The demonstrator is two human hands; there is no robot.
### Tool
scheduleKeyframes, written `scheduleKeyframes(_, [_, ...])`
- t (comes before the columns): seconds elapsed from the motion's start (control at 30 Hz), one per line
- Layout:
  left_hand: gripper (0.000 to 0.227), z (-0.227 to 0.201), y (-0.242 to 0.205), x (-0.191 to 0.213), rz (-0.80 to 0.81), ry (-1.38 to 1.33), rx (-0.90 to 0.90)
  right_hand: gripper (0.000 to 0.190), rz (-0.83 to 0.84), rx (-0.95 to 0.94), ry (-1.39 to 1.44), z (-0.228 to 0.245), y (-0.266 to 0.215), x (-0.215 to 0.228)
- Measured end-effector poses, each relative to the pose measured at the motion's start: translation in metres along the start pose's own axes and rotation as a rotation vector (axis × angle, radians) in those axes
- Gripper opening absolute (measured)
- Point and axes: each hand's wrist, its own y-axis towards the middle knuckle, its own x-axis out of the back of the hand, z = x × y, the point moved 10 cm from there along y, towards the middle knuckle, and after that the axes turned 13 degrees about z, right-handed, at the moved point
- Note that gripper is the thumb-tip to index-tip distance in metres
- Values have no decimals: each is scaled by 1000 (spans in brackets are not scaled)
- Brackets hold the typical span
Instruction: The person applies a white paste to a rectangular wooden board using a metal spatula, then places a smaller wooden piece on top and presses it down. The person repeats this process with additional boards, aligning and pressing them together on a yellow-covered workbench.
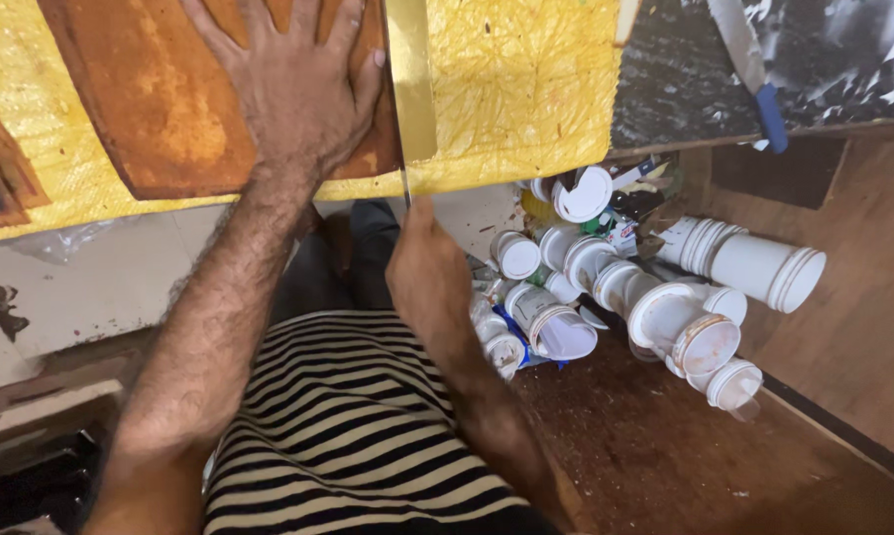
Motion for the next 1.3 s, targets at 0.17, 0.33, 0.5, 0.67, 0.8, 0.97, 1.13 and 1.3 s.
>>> scheduleKeyframes(0.17, [44, 3, -6, 5, -32, 6, 4, 31, 41, 37, 6, 2, 6, -10])
scheduleKeyframes(0.33, [41, 0, 2, 5, -9, -58, 21, 30, -13, 42, -39, -5, -14, -16])
scheduleKeyframes(0.5, [38, 10, 0, -6, 174, -198, 148, 27, 2, 51, -47, -7, -3, -26])
scheduleKeyframes(0.67, [41, -8, 3, 20, -98, -41, -46, 21, -20, 31, -42, -11, -26, -28])
scheduleKeyframes(0.8, [39, 4, 2, -6, 120, -48, 91, 34, -12, 8, 3, -15, -15, -31])
scheduleKeyframes(0.97, [43, -7, 10, 14, -25, -67, 3, 24, 40, -17, 5, -16, -14, -33])
scheduleKeyframes(1.13, [45, -1, 4, 5, 36, -140, 37, 24, -18, 1, 32, -21, -13, -37])
scheduleKeyframes(1.3, [47, -1, 7, 5, 71, -47, 27, 33, 41, -10, 51, -27, 0, -48])
